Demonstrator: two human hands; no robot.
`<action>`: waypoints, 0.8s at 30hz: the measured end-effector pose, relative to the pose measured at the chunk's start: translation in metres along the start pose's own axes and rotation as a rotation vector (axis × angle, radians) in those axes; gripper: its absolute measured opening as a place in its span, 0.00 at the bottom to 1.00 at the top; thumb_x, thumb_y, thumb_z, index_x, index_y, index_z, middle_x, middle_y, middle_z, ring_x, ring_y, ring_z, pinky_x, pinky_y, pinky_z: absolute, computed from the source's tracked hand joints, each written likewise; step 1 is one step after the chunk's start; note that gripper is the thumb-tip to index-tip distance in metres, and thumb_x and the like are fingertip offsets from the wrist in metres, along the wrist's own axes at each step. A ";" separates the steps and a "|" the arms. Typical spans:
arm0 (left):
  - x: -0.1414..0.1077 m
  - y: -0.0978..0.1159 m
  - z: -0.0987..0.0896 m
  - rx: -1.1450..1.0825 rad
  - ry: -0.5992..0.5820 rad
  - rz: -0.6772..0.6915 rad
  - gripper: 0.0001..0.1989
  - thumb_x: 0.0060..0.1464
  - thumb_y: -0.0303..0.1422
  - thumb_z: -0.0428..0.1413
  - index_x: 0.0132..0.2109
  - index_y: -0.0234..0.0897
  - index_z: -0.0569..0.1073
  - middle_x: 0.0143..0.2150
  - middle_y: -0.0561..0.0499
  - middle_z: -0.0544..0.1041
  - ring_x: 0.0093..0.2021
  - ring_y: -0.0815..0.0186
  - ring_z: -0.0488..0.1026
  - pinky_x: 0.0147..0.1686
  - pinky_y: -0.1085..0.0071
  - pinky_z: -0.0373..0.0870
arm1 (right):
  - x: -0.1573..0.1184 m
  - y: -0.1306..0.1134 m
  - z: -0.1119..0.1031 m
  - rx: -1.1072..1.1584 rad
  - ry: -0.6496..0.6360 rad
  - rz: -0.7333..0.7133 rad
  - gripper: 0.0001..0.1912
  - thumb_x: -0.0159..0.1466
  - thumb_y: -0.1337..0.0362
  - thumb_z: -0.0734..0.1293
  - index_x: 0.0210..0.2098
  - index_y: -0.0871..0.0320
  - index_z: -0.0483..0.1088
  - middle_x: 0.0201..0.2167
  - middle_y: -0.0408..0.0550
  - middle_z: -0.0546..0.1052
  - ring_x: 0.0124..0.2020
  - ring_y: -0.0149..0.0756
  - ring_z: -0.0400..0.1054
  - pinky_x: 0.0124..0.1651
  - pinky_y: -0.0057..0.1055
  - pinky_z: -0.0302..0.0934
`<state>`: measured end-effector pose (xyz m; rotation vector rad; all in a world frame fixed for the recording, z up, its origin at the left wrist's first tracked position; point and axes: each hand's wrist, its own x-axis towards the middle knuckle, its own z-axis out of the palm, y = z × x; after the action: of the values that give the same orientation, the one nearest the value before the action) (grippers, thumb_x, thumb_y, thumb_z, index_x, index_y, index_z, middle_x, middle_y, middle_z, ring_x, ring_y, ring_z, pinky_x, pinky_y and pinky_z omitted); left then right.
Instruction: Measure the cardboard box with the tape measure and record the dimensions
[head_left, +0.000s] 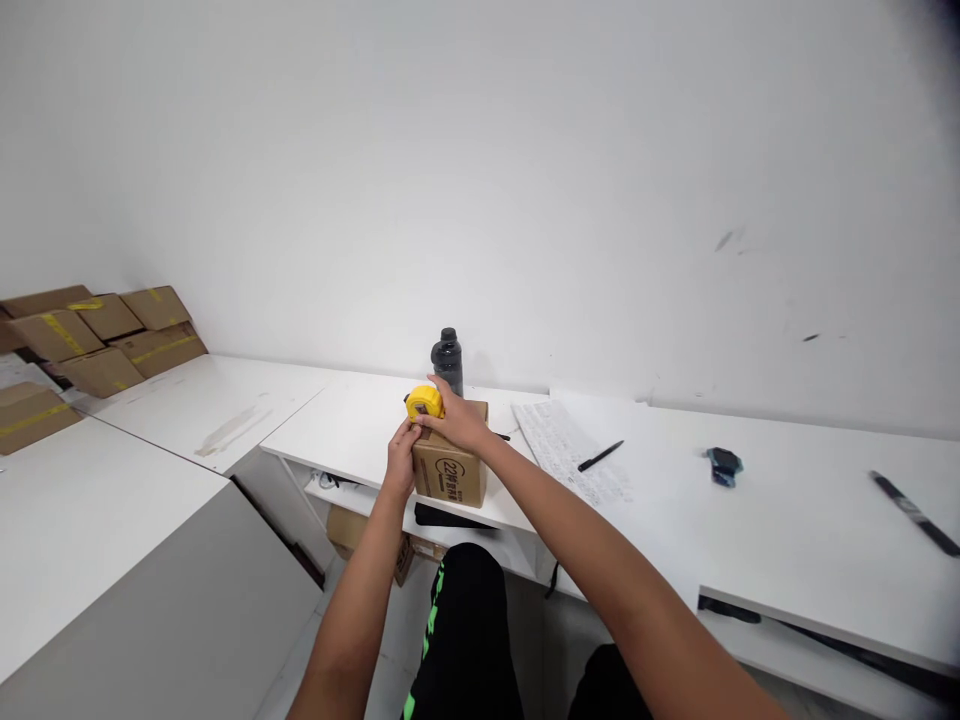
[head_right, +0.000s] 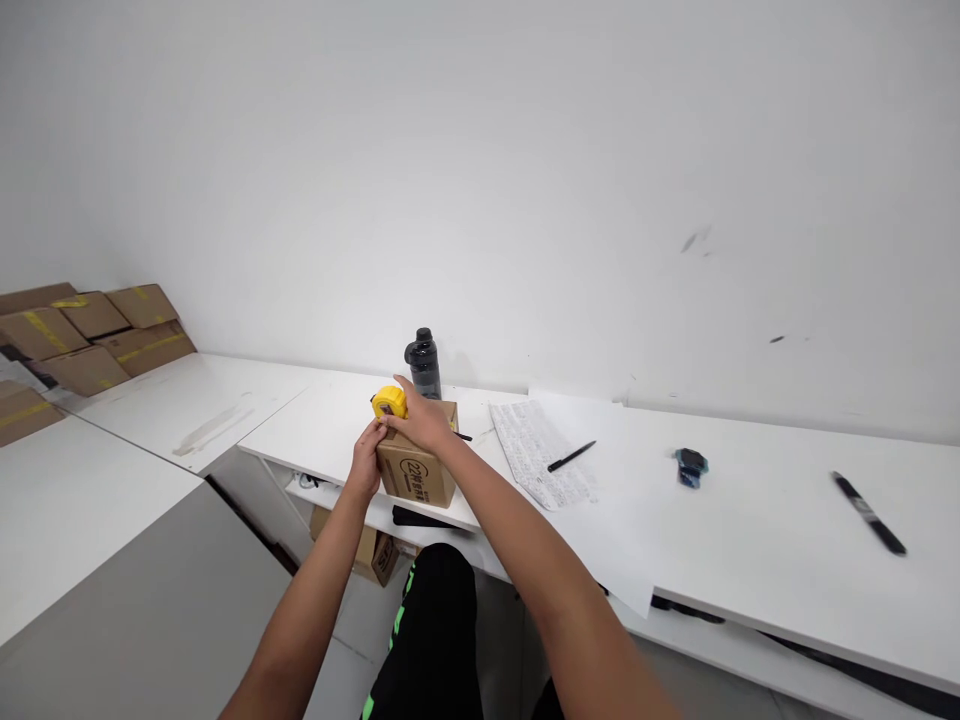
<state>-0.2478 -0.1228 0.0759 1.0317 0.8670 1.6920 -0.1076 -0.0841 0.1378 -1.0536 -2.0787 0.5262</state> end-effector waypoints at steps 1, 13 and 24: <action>0.000 0.000 0.000 0.006 0.007 -0.003 0.22 0.48 0.37 0.61 0.50 0.33 0.75 0.48 0.46 0.79 0.48 0.58 0.74 0.47 0.68 0.66 | 0.000 -0.001 0.000 -0.025 0.000 -0.011 0.39 0.62 0.51 0.66 0.68 0.51 0.48 0.53 0.52 0.73 0.48 0.47 0.70 0.47 0.36 0.60; -0.002 0.004 0.002 0.243 0.056 0.028 0.21 0.51 0.33 0.54 0.53 0.36 0.75 0.55 0.47 0.76 0.56 0.57 0.70 0.57 0.64 0.61 | -0.006 -0.009 -0.023 -0.181 -0.088 0.061 0.30 0.60 0.49 0.67 0.59 0.49 0.60 0.48 0.48 0.77 0.46 0.47 0.71 0.40 0.34 0.58; 0.007 -0.002 -0.001 0.341 0.179 -0.001 0.21 0.55 0.30 0.52 0.56 0.35 0.73 0.62 0.47 0.69 0.62 0.60 0.65 0.62 0.64 0.58 | -0.045 0.013 -0.076 -0.168 -0.097 0.137 0.29 0.58 0.51 0.68 0.57 0.49 0.61 0.46 0.46 0.77 0.42 0.43 0.71 0.33 0.29 0.55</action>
<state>-0.2494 -0.1155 0.0750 1.1128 1.3060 1.6885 -0.0254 -0.1109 0.1601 -1.2981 -2.1759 0.4847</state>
